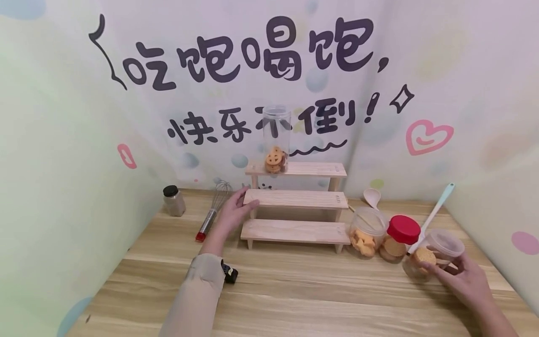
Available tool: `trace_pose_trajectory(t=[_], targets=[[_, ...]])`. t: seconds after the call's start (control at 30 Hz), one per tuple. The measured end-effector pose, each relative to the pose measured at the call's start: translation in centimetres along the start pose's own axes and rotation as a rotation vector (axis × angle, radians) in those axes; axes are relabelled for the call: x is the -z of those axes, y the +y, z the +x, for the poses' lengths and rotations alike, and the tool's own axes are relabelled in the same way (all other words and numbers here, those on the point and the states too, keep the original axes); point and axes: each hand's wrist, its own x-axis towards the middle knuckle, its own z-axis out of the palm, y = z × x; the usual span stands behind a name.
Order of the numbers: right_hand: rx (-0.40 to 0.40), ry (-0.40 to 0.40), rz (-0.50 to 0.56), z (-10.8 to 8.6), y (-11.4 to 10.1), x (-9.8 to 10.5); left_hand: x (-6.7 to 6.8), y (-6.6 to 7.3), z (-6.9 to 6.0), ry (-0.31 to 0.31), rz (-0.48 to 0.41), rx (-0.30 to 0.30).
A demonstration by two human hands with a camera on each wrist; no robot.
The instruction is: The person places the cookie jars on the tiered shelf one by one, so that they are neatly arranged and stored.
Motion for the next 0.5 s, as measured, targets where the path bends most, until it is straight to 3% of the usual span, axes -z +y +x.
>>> trace_pose_trajectory(t=[0.2, 0.4, 0.5], targets=[[0.04, 0.034, 0.053, 0.17, -0.28, 0.05, -0.09, 0.05, 0.06, 0.002, 0.001, 0.007], [0.049, 0.049, 0.226, 0.38, -0.5, 0.15, -0.13, 0.24, -0.13, 0.005, 0.004, 0.015], [0.036, 0.088, 0.256, 0.44, -0.61, 0.17, -0.11, 0.32, -0.15, 0.009, 0.011, 0.015]])
